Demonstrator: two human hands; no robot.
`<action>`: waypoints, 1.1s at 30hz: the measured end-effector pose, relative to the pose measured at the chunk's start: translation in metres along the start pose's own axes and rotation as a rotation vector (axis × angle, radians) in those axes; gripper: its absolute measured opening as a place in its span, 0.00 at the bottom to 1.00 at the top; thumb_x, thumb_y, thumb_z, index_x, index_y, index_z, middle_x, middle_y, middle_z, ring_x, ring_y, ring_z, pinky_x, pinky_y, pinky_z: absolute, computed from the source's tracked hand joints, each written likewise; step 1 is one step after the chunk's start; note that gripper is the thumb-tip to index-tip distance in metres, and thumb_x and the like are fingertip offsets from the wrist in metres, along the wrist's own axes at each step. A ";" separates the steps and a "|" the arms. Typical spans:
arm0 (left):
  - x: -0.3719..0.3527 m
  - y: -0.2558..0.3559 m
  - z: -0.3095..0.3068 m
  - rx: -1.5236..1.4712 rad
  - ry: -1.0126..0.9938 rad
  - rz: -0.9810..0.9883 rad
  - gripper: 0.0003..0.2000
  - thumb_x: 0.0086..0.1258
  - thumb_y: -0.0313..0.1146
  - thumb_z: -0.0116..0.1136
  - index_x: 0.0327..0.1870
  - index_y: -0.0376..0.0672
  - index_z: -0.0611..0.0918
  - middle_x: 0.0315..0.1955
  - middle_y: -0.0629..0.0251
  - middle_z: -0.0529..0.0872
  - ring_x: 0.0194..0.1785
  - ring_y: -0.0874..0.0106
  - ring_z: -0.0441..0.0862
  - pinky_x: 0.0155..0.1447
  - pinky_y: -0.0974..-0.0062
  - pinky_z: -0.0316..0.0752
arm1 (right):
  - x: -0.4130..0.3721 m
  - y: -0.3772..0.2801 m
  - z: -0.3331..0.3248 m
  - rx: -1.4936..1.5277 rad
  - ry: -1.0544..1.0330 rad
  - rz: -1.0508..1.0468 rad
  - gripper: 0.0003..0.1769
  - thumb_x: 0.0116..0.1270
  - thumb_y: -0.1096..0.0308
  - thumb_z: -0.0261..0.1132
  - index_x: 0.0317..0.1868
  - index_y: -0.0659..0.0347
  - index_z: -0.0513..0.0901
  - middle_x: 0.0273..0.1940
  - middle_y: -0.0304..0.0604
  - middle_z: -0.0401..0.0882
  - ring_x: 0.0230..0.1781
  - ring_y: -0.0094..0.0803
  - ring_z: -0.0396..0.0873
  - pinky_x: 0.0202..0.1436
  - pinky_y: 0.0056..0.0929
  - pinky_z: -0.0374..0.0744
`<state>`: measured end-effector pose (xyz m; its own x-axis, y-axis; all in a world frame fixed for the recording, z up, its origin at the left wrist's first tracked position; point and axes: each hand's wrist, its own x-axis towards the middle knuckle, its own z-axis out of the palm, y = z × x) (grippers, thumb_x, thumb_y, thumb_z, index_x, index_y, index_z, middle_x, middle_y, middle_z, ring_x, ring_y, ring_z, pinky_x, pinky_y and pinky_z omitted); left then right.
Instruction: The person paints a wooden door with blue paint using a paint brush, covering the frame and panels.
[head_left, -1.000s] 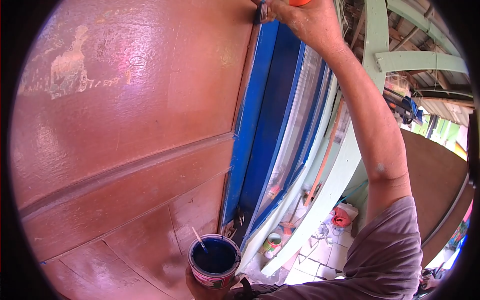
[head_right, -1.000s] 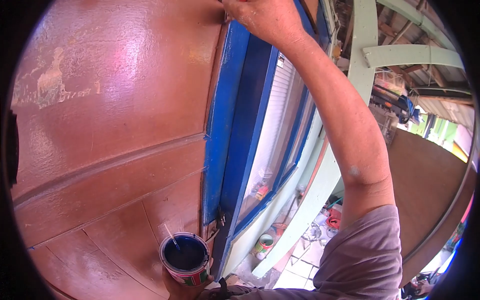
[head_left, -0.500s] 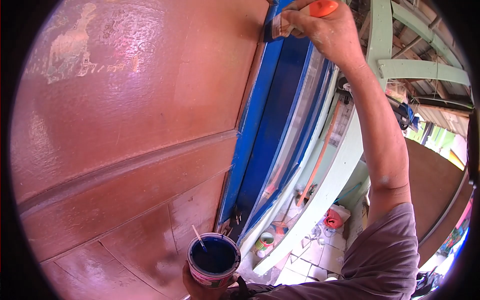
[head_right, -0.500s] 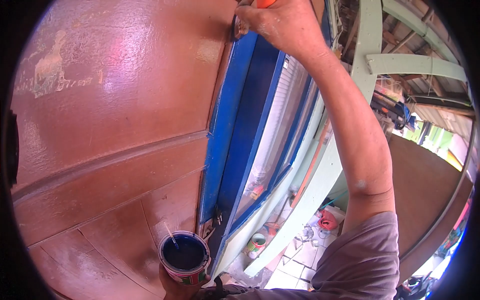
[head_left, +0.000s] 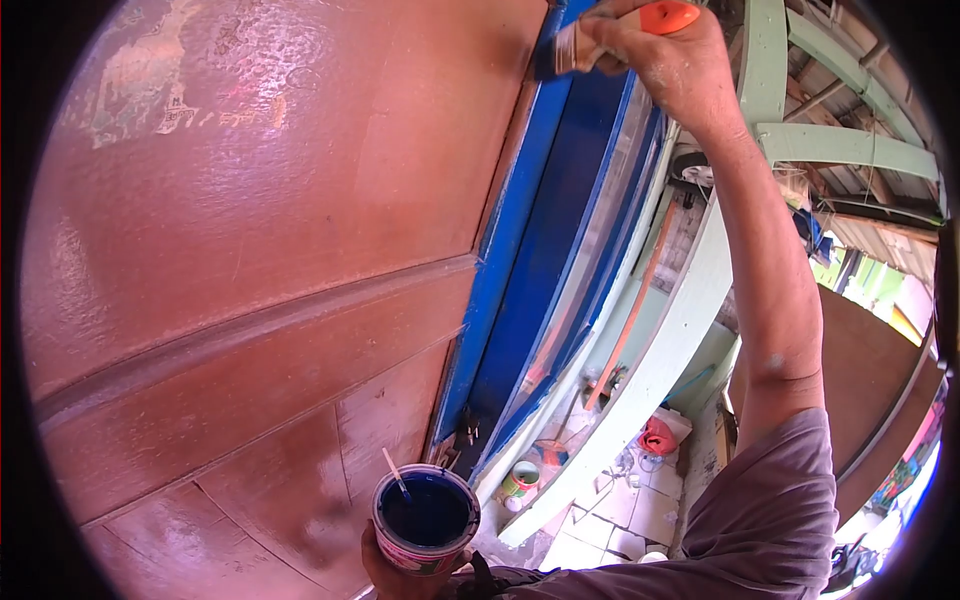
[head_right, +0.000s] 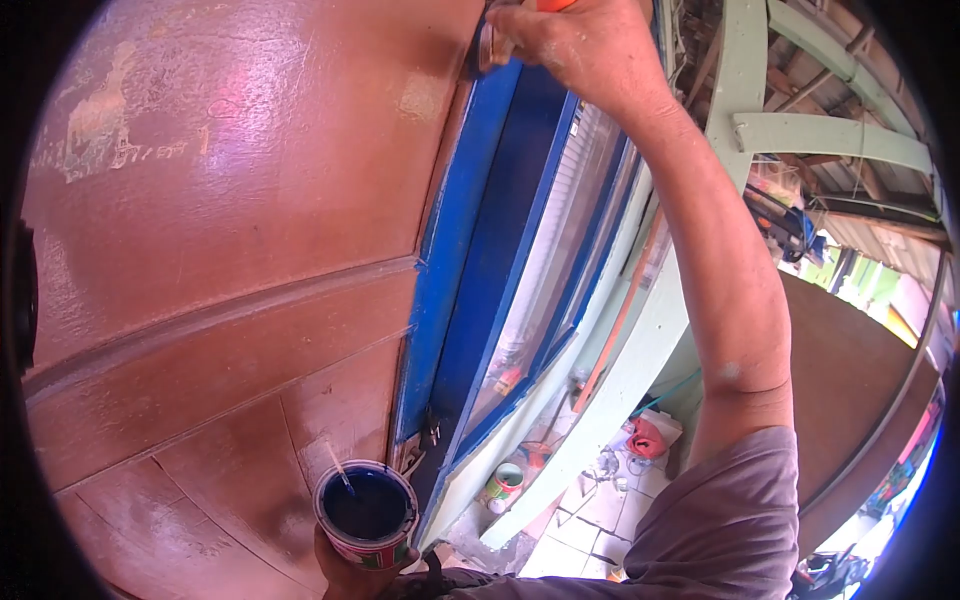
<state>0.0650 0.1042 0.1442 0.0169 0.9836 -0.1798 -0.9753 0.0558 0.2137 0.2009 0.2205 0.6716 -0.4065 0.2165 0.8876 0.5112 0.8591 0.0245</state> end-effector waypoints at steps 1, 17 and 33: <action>-0.002 -0.001 -0.001 0.062 0.025 0.041 0.37 0.72 0.72 0.38 0.73 0.59 0.74 0.67 0.56 0.80 0.64 0.50 0.80 0.58 0.42 0.77 | 0.007 0.007 0.008 0.172 0.077 0.022 0.08 0.69 0.69 0.71 0.39 0.68 0.87 0.32 0.43 0.89 0.33 0.27 0.86 0.39 0.30 0.85; -0.010 -0.010 0.008 0.514 -0.103 0.448 0.37 0.63 0.48 0.72 0.73 0.49 0.72 0.67 0.53 0.79 0.64 0.57 0.82 0.60 0.52 0.81 | 0.009 0.021 0.016 -0.121 0.154 -0.221 0.08 0.69 0.68 0.73 0.40 0.66 0.87 0.37 0.45 0.89 0.35 0.29 0.87 0.42 0.30 0.86; 0.008 0.002 -0.022 -0.057 -0.206 -0.078 0.41 0.73 0.73 0.29 0.70 0.50 0.77 0.64 0.54 0.82 0.61 0.49 0.82 0.56 0.47 0.80 | 0.016 0.034 0.015 0.020 0.110 -0.093 0.07 0.71 0.71 0.71 0.40 0.67 0.87 0.39 0.45 0.89 0.39 0.31 0.88 0.45 0.33 0.87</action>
<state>0.0586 0.1080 0.1221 0.1322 0.9912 0.0077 -0.9799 0.1295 0.1515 0.2003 0.2599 0.6803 -0.3651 0.0845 0.9271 0.4597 0.8823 0.1006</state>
